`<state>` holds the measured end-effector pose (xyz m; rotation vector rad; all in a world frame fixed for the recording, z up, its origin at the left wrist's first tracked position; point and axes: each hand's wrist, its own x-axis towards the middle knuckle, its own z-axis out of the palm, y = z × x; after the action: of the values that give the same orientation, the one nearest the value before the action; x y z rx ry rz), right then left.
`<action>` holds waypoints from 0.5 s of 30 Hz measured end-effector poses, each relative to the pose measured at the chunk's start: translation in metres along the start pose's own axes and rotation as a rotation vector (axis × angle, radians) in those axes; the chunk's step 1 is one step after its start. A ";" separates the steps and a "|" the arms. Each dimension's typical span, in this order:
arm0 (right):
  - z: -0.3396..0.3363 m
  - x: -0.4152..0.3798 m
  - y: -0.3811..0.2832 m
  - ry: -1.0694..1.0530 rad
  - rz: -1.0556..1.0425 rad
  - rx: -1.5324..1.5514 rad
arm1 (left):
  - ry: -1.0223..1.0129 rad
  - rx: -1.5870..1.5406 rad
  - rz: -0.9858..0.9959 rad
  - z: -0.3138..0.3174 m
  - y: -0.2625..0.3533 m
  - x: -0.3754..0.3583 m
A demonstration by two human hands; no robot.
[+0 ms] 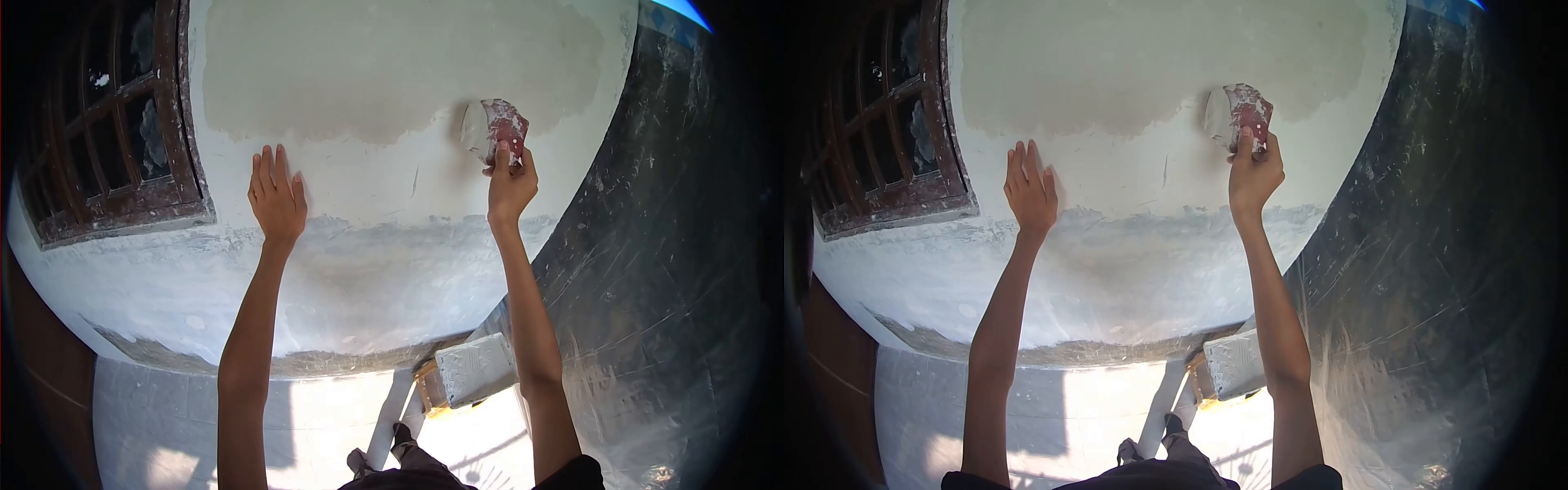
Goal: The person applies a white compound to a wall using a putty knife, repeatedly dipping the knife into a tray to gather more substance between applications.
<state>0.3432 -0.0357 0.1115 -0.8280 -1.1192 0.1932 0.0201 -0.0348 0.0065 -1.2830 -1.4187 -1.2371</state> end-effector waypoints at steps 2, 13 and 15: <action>-0.028 -0.006 0.003 -0.017 0.049 0.047 | -0.044 -0.077 0.005 -0.017 0.012 -0.005; -0.181 -0.034 0.064 -0.135 0.219 0.080 | -0.301 -0.350 0.039 -0.041 0.127 -0.112; -0.211 -0.035 0.086 -0.161 0.241 0.074 | -0.382 -0.360 0.049 -0.041 0.154 -0.132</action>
<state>0.5296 -0.0982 -0.0092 -0.8921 -1.1532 0.5071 0.1884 -0.0988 -0.0963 -1.8692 -1.4534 -1.3021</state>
